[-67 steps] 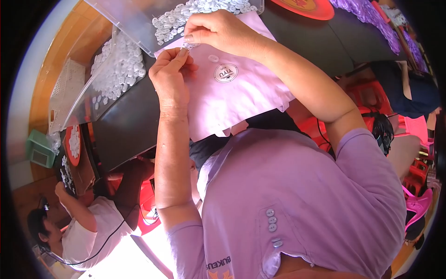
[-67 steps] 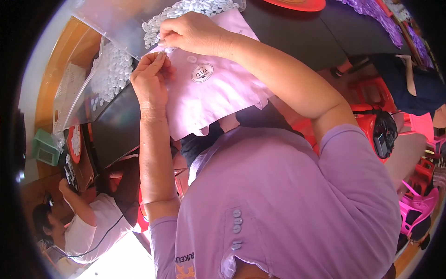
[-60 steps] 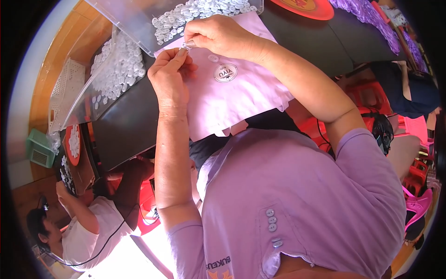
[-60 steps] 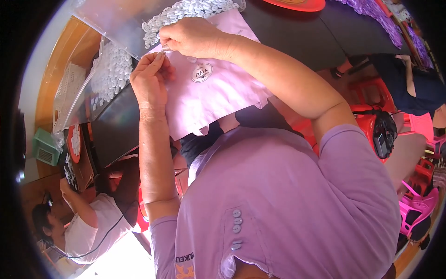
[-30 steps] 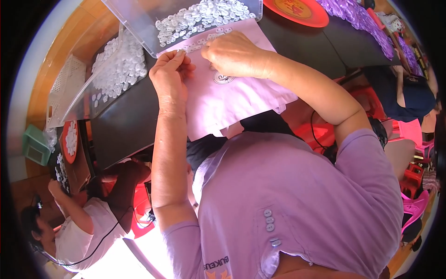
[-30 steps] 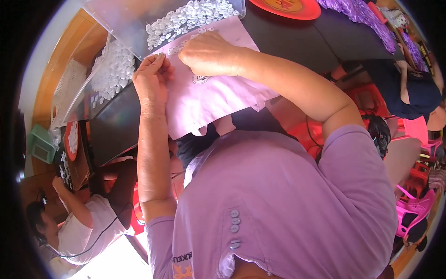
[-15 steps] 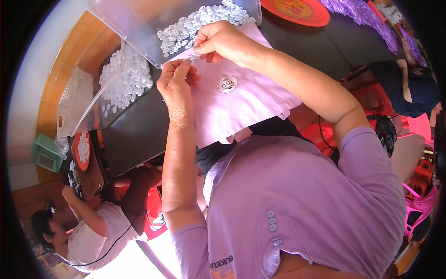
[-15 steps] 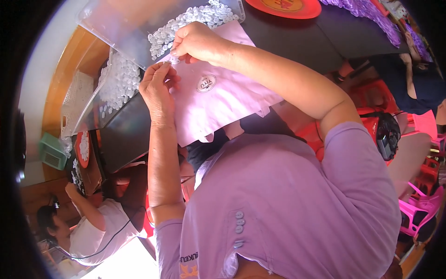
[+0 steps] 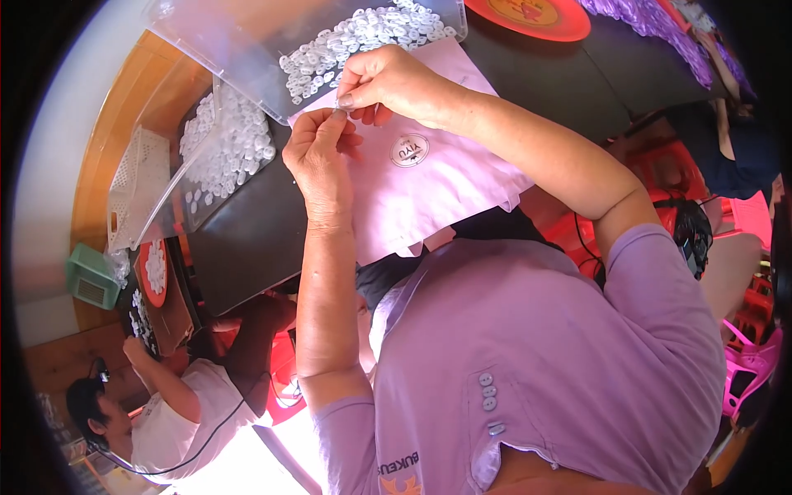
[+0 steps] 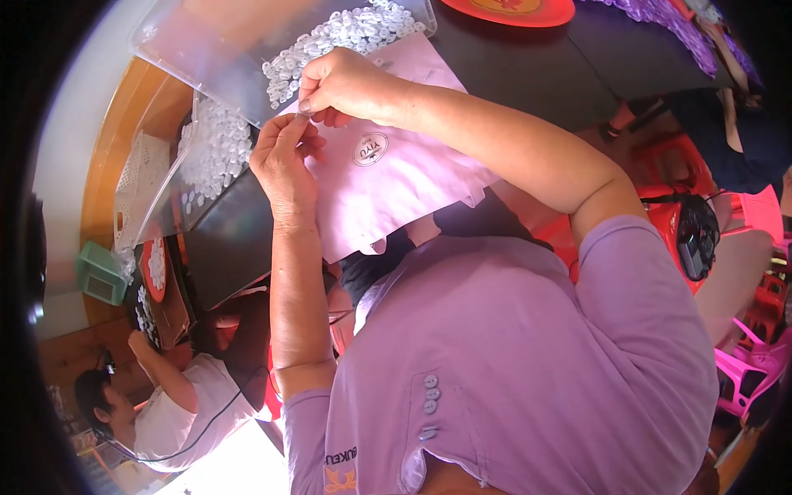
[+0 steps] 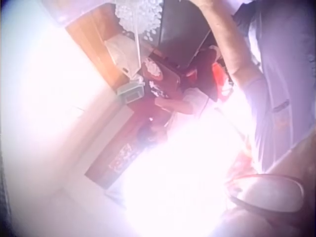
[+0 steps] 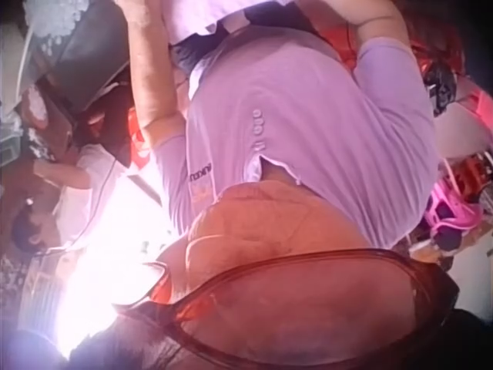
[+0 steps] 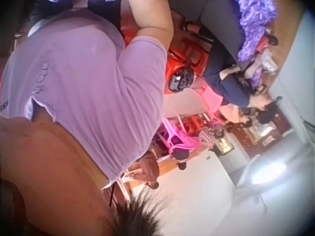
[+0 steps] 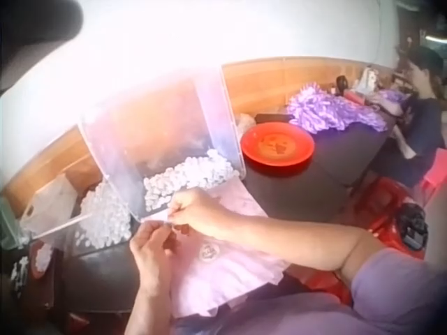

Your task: Attaching small white decorative items to a pink fabric piece using manual dexterity.

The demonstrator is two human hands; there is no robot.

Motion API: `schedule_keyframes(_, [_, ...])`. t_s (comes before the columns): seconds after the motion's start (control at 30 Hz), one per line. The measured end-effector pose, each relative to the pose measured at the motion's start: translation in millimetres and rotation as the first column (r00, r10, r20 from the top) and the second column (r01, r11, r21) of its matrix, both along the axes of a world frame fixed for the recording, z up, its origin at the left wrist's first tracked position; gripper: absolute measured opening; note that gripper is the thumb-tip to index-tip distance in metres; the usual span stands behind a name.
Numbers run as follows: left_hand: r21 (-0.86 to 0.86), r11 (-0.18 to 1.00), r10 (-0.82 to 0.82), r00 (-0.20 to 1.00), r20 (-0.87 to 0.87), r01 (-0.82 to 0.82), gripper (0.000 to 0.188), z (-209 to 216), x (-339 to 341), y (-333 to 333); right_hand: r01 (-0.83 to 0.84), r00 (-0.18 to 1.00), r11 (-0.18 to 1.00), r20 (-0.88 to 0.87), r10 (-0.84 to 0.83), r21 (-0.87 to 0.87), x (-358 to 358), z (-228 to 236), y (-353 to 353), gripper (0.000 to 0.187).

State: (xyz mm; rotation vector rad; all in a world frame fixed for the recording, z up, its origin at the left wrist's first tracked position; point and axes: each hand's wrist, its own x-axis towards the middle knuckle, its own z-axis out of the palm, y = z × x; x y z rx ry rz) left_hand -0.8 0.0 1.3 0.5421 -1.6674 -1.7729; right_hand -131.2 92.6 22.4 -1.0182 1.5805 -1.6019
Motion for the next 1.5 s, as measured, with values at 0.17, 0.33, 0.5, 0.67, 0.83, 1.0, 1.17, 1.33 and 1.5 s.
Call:
schedule_keyframes(0.17, [0.083, 0.995, -0.044, 0.997, -0.063, 0.049, 0.013, 4.4, -1.4, 4.3, -0.006, 0.998, 0.999, 0.056, 0.008, -0.042, -6.7, 3.6, 7.0, 0.008])
schedule_keyframes(0.33, [-0.004, 0.996, -0.084, 0.967, -0.239, 0.086, 0.027, 4.0, -0.3, 5.2, -0.094, 0.990, 0.995, 0.105, 0.091, 0.024, -9.1, 5.2, 10.0, 0.009])
schedule_keyframes(0.5, [-0.127, 0.988, -0.106, 0.977, -0.185, 0.083, 0.032, 5.3, -1.5, 9.4, -0.153, 0.981, 0.987, 0.131, 0.145, 0.053, -15.2, 5.5, 13.5, 0.012])
schedule_keyframes(0.67, [-0.141, 0.987, -0.096, 0.985, -0.145, 0.075, 0.029, 4.1, 1.6, 8.7, -0.200, 0.972, 0.973, 0.145, 0.183, 0.114, -15.8, 10.2, 16.7, 0.015])
schedule_keyframes(0.83, [-0.138, 0.988, -0.090, 0.980, -0.179, 0.066, 0.031, 5.9, 0.2, 11.2, -0.209, 0.977, 0.966, 0.077, 0.199, 0.151, -16.2, 9.2, 16.4, 0.022])
schedule_keyframes(1.0, [-0.173, 0.982, -0.100, 0.984, -0.150, 0.073, 0.029, 3.8, 1.1, 10.5, -0.234, 0.972, 0.959, 0.033, 0.231, 0.158, -16.2, 11.5, 19.6, 0.023])
schedule_keyframes(1.17, [-0.206, 0.975, -0.109, 0.986, -0.126, 0.082, 0.025, 5.5, 3.4, 11.5, -0.290, 0.956, 0.945, -0.009, 0.295, 0.155, -18.0, 9.9, 19.9, 0.022])
schedule_keyframes(1.33, [-0.118, 0.989, -0.104, 0.980, -0.168, 0.085, 0.023, 5.8, 3.6, 10.5, -0.289, 0.956, 0.949, -0.007, 0.292, 0.126, -13.7, 10.7, 20.7, 0.022])
schedule_keyframes(1.5, [-0.218, 0.975, -0.094, 0.976, -0.198, 0.049, 0.028, 4.5, 1.0, 12.1, -0.255, 0.967, 0.963, 0.017, 0.254, 0.088, -13.0, 9.6, 20.5, 0.022])
